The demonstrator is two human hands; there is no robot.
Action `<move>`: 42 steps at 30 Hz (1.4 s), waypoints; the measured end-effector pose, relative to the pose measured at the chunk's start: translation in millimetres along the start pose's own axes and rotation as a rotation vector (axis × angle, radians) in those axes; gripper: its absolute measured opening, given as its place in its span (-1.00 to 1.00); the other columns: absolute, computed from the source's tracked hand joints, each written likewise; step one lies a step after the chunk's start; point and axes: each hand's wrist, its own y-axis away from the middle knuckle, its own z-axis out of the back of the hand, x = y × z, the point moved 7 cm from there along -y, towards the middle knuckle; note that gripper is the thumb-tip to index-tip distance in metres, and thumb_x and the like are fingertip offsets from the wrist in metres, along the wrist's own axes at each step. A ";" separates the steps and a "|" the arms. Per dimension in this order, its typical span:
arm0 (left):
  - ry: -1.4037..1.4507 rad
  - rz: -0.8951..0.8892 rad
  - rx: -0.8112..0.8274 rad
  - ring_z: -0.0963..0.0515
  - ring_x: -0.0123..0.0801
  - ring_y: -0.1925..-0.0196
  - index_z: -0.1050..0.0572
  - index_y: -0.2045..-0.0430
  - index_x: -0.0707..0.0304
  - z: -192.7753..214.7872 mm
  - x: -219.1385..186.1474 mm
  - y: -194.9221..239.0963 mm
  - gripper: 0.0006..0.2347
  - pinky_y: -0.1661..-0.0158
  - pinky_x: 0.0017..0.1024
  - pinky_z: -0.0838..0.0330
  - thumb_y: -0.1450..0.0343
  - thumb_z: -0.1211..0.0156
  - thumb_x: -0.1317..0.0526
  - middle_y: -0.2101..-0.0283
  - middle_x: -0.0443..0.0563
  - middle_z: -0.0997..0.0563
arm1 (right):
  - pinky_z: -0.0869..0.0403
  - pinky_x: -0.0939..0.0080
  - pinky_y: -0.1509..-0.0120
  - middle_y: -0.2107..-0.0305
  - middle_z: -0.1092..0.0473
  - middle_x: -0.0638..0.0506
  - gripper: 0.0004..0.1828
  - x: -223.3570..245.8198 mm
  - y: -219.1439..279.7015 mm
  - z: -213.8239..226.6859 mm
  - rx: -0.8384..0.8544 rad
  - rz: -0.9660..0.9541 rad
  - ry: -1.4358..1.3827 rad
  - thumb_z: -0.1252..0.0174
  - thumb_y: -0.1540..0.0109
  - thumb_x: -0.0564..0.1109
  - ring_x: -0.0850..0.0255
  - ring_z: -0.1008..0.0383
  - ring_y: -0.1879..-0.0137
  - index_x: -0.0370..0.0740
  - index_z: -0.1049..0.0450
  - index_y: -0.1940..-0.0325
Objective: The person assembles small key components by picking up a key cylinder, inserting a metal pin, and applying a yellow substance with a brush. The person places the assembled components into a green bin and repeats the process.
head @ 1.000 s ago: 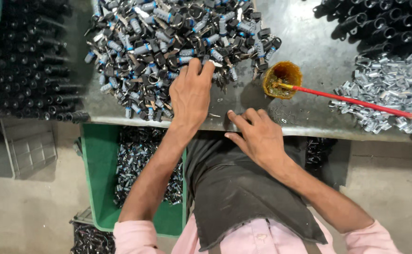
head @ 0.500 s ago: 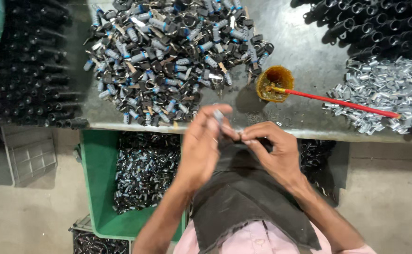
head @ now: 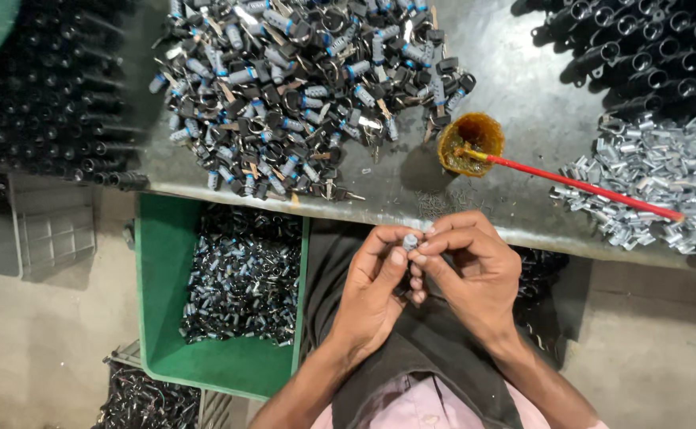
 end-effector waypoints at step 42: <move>0.170 0.098 0.005 -0.52 -0.40 0.26 -0.43 0.09 0.31 -5.7 -13.9 -81.8 -0.80 0.15 -0.37 -0.45 -0.53 -0.18 0.18 0.35 -0.03 -0.55 | -0.63 0.14 -0.05 0.22 -0.51 -0.21 -0.86 -7.1 -18.0 125.9 -0.491 0.052 -0.288 -0.27 -0.47 -0.31 0.06 -0.61 0.15 -0.51 -0.49 -0.02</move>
